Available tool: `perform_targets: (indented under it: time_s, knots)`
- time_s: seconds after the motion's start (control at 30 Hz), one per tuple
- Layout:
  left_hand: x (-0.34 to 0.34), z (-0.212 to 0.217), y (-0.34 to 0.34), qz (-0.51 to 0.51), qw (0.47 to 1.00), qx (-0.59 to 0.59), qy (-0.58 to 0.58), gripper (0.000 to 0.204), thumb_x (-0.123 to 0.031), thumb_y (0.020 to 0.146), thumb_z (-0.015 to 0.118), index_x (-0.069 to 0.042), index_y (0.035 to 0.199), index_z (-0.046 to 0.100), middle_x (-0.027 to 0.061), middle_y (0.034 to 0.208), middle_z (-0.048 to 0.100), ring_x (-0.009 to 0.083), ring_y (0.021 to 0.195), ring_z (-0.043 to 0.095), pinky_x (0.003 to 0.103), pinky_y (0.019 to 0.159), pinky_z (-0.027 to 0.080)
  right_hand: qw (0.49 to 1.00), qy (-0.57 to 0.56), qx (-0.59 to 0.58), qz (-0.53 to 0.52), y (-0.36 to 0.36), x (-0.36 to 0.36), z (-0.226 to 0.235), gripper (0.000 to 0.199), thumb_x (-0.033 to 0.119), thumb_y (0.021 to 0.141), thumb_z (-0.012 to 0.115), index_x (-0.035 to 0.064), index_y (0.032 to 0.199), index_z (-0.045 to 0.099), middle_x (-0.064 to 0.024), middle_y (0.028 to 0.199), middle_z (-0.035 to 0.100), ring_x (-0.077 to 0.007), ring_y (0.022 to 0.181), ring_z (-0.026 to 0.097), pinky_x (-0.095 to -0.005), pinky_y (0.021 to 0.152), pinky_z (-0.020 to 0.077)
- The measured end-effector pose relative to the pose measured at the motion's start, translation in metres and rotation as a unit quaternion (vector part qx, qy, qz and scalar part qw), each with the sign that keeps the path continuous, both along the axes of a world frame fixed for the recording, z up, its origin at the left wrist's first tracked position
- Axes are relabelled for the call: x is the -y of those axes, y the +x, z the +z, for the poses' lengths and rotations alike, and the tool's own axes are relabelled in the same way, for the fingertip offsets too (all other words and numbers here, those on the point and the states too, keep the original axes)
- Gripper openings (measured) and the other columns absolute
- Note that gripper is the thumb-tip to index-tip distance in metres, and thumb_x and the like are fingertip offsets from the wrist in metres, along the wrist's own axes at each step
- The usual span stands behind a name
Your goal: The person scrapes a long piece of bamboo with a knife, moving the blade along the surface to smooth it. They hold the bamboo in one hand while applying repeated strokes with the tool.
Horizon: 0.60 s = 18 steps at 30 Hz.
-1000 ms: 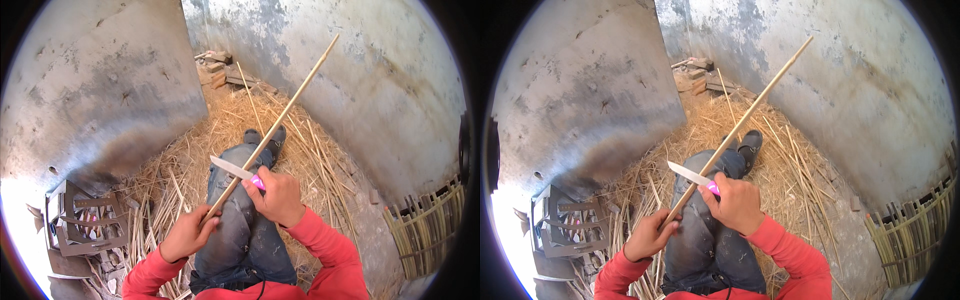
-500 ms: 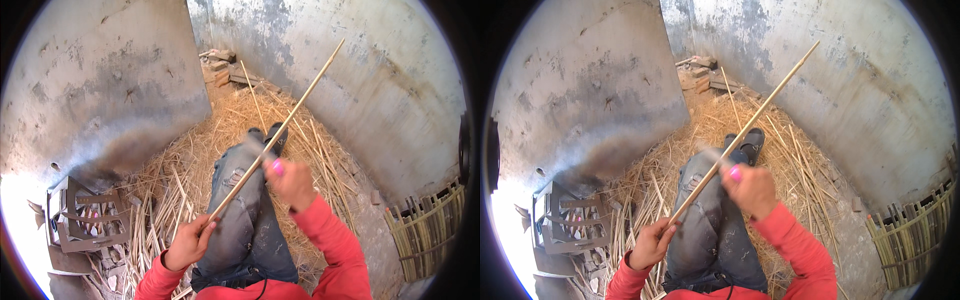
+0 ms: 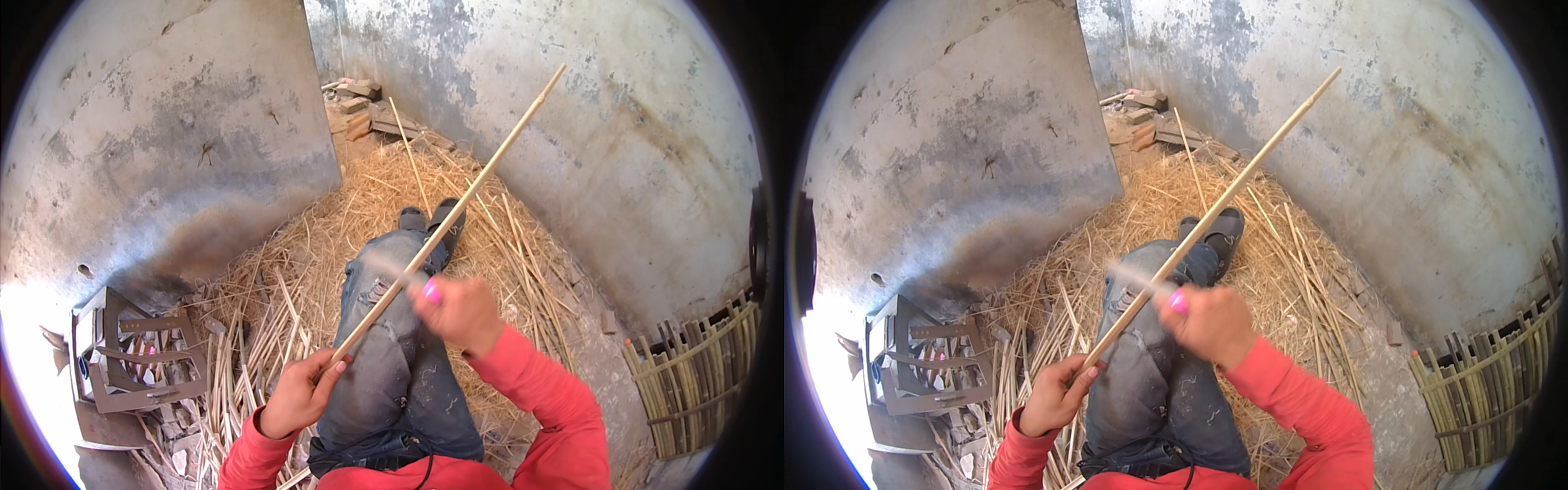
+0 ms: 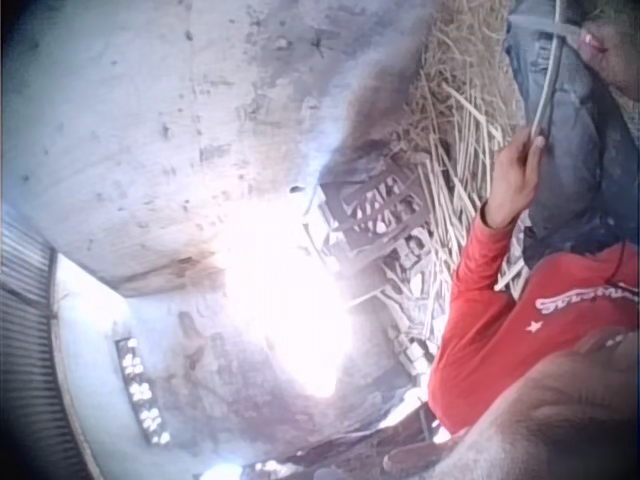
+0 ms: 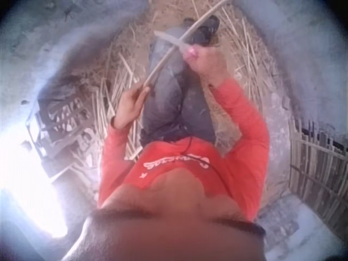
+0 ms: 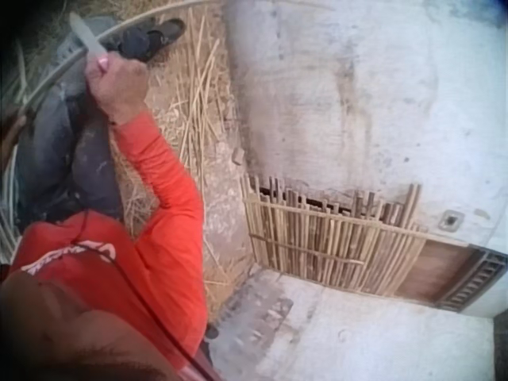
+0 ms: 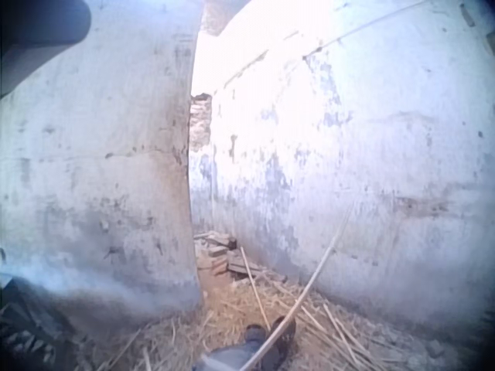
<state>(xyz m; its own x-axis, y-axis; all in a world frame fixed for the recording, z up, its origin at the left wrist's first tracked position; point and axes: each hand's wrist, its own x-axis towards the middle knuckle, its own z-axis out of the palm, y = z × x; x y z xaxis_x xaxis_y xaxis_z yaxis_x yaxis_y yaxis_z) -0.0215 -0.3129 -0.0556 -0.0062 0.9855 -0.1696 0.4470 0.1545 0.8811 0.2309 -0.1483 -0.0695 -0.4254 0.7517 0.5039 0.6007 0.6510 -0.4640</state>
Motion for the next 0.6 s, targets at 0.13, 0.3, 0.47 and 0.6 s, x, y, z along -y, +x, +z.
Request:
perform_targets:
  time_s: [0.13,0.3,0.47,0.6]
  knots:
    - [0.0,-0.004,0.001,0.001,1.0,-0.005,0.025,0.021,-0.017,0.107,0.06,-0.001,0.115,0.071,-0.0053,0.067,0.048,0.0051,0.061,0.041,0.026,0.055,0.034,0.998,-0.02,0.007,-0.053,0.004,-0.009,0.007,0.054,0.05,0.1,0.061,0.0061,0.069,0.066,-0.0178,0.052,0.058,-0.0364,0.045,0.062,-0.0474,0.046,0.049]
    - [0.008,-0.001,-0.007,-0.002,1.0,0.005,0.011,0.022,-0.018,0.107,0.06,-0.001,0.115,0.071,-0.0062,0.068,0.048,0.0046,0.061,0.041,0.025,0.056,0.034,0.999,0.024,-0.015,-0.027,0.003,-0.015,0.0,0.059,0.057,0.1,0.058,0.0079,0.067,0.064,-0.0167,0.054,0.06,-0.0357,0.048,0.062,-0.049,0.046,0.0476]
    - [0.003,-0.013,-0.008,0.001,0.997,0.076,-0.009,0.023,-0.019,0.107,0.06,-0.001,0.117,0.071,-0.0055,0.068,0.048,0.0048,0.061,0.041,0.025,0.055,0.034,0.997,-0.004,0.062,-0.037,0.016,-0.009,0.005,0.061,0.057,0.1,0.058,0.0066,0.065,0.064,-0.0189,0.055,0.059,-0.0377,0.051,0.064,-0.05,0.049,0.0504]
    - [0.01,-0.017,-0.014,0.01,0.999,0.047,0.017,0.022,-0.018,0.106,0.062,-0.001,0.116,0.071,-0.0033,0.064,0.047,0.0057,0.058,0.041,0.026,0.053,0.033,0.998,0.037,0.049,-0.033,0.007,-0.013,0.002,0.062,0.057,0.1,0.058,0.0062,0.065,0.065,-0.0189,0.053,0.058,-0.0384,0.05,0.063,-0.0496,0.049,0.0496]
